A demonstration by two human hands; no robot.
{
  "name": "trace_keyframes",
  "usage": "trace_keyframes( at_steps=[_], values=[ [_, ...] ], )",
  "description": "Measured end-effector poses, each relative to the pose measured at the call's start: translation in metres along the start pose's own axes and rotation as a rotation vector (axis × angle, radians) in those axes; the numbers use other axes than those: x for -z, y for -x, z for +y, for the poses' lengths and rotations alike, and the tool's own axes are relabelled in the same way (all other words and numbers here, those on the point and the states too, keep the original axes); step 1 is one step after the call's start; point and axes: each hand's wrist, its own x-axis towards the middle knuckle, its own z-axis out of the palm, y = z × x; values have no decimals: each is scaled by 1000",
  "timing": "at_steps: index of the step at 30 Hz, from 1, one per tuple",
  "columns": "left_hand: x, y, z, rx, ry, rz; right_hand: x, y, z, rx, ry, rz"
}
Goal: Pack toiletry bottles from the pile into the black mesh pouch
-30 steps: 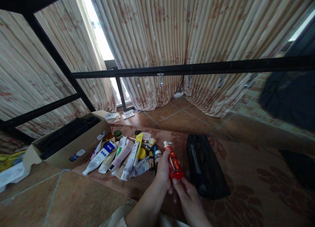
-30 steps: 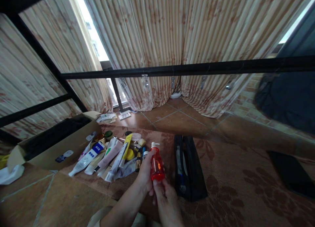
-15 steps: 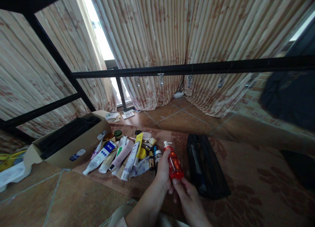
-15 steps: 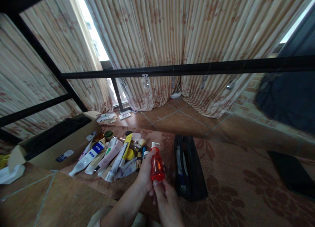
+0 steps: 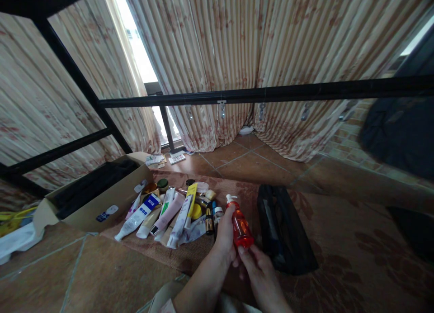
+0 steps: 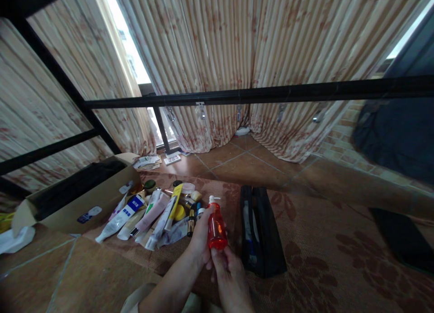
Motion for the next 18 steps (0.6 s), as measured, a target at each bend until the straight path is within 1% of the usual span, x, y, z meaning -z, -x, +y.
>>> trace_keyframes(
  at_steps=[6, 14, 18],
  values=[
    [0, 0, -1, -27, -20, 7, 0, 0, -1, -10, -14, 7],
    [1, 1, -1, -20, -27, -3, 1, 0, -3, -7, -17, 9],
    [-1, 1, 0, -11, -41, 20, 0, -1, -2, 1, -23, 5]
  ],
)
